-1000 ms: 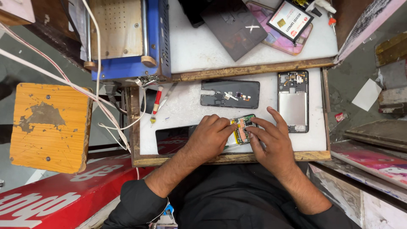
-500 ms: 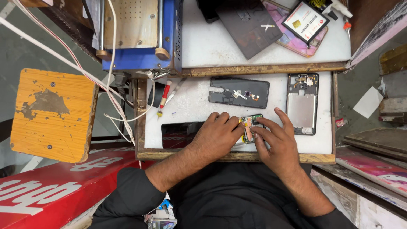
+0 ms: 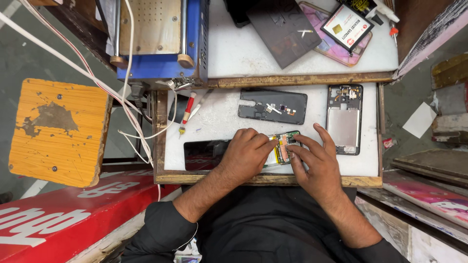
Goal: The person disassembles a smartphone, removes the battery, and handles internal components including the motherboard and screen assembly. They use a screwdriver and a plastic pry tool to separate parts and reposition components on the workbench.
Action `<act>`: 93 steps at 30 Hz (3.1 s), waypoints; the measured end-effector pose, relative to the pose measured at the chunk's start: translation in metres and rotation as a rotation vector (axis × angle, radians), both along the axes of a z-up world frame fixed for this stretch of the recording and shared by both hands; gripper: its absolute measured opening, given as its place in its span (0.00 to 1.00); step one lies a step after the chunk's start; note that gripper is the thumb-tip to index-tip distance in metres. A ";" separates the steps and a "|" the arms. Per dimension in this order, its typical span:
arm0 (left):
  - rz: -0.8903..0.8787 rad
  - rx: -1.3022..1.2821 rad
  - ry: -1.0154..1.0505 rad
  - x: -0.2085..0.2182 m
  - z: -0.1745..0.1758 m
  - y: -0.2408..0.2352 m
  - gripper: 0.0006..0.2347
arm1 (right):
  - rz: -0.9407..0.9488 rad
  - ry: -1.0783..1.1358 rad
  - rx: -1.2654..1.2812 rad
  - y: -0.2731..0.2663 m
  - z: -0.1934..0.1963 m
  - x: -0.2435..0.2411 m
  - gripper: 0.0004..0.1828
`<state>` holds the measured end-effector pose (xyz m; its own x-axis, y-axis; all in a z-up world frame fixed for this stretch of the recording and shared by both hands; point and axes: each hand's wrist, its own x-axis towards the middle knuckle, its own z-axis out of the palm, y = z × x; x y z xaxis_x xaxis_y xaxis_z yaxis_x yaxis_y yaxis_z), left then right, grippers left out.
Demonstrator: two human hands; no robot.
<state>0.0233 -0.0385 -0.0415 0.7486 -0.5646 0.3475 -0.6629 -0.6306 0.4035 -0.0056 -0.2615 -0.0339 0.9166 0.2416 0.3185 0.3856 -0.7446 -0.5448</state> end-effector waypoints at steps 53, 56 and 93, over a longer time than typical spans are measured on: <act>0.069 0.303 0.226 0.014 0.062 0.076 0.27 | 0.060 0.049 -0.379 0.013 0.002 0.004 0.19; 0.066 0.343 0.148 0.041 0.057 0.068 0.27 | 0.046 0.051 -0.359 0.014 0.005 0.003 0.19; 0.954 -0.246 -0.168 0.034 0.040 0.117 0.15 | 0.003 -0.070 0.025 -0.004 -0.004 -0.008 0.15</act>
